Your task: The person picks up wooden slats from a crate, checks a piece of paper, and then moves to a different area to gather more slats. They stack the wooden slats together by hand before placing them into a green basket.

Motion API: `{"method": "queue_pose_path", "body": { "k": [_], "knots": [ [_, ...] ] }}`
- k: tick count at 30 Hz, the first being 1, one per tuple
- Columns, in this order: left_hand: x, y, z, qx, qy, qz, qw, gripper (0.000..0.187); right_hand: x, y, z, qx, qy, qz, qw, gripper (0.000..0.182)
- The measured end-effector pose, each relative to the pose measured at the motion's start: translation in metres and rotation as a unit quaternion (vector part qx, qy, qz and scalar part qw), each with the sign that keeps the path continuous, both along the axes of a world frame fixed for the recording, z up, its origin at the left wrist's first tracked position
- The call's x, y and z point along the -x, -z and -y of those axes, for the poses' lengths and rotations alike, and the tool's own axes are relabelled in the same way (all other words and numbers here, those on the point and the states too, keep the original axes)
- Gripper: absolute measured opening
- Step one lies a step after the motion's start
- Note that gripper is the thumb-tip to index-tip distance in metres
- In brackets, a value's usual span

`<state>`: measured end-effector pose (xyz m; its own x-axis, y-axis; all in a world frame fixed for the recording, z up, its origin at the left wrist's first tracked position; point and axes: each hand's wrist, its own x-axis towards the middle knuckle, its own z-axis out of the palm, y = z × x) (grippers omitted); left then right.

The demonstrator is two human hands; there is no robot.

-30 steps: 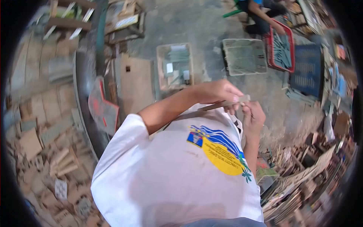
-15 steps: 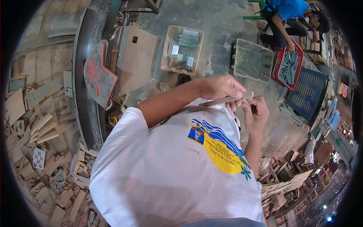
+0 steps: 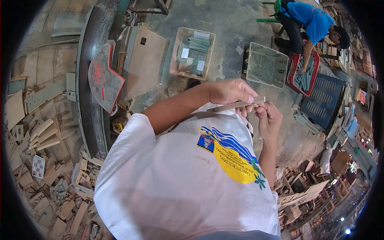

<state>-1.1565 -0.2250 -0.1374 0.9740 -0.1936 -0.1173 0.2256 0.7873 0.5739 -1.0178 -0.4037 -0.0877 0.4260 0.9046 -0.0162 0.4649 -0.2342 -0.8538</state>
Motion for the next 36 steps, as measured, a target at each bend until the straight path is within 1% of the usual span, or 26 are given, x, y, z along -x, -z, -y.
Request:
{"method": "queue_pose_path", "body": {
  "k": [2,3,5,9,11,12,14,15,17,18,19,21,23,24,26,32,36],
  "knots": [
    [-0.001,0.000,0.001,-0.001,0.001,-0.001,1.000,0.037,0.004,-0.002,0.000,0.024,0.032,-0.078,0.996,0.015],
    [-0.001,0.001,0.001,0.001,0.004,-0.005,1.000,0.037,0.004,0.000,0.001,0.023,0.034,-0.077,0.996,0.015],
    [-0.002,0.002,0.001,0.002,0.008,-0.008,1.000,0.037,0.003,0.005,0.001,-0.031,0.022,-0.018,0.999,0.013],
    [-0.003,0.006,0.004,0.031,0.010,-0.006,0.999,0.038,0.002,0.004,0.008,0.003,0.015,-0.007,1.000,0.015],
    [-0.004,0.009,0.006,0.034,0.010,-0.009,0.999,0.039,0.004,0.002,0.008,0.039,0.033,-0.080,0.995,0.015],
    [-0.005,0.011,0.006,0.034,0.014,-0.004,0.999,0.039,0.005,0.004,0.008,0.039,0.033,-0.080,0.995,0.015],
    [-0.005,0.014,0.007,0.031,0.017,0.001,0.999,0.039,0.006,0.007,0.007,-0.030,0.024,-0.046,0.998,0.013],
    [-0.005,0.014,0.008,0.044,0.019,0.004,0.999,0.038,0.006,0.006,0.006,-0.030,0.025,-0.046,0.998,0.013],
    [-0.005,0.015,0.009,0.058,0.023,0.007,0.998,0.038,0.004,0.002,0.006,-0.017,0.010,0.003,1.000,0.013],
    [-0.005,0.016,0.009,0.075,0.025,0.005,0.997,0.039,0.004,0.003,0.008,-0.017,0.011,0.004,1.000,0.013],
    [-0.004,0.016,0.009,0.094,0.026,0.003,0.995,0.040,0.005,0.005,0.010,-0.003,0.019,-0.017,1.000,0.015],
    [-0.003,0.015,0.008,0.086,0.025,-0.007,0.996,0.040,0.006,0.006,0.011,0.010,0.028,-0.038,0.999,0.016],
    [-0.002,0.015,0.009,0.078,0.024,-0.016,0.997,0.041,0.008,0.006,0.010,0.021,0.044,-0.091,0.995,0.015],
    [-0.002,0.016,0.010,0.079,0.022,-0.015,0.997,0.041,0.009,0.006,0.008,0.020,0.045,-0.090,0.995,0.015],
    [-0.002,0.018,0.011,0.078,0.023,-0.013,0.997,0.041,0.010,0.007,0.005,-0.042,0.038,-0.025,0.998,0.013],
    [0.000,0.023,0.010,0.090,0.013,-0.025,0.996,0.039,0.004,0.016,0.011,0.008,0.017,0.000,1.000,0.017],
    [0.000,0.021,0.008,0.084,0.011,-0.029,0.996,0.039,0.010,0.006,0.004,-0.007,0.046,-0.021,0.999,0.015]
  ]
}}
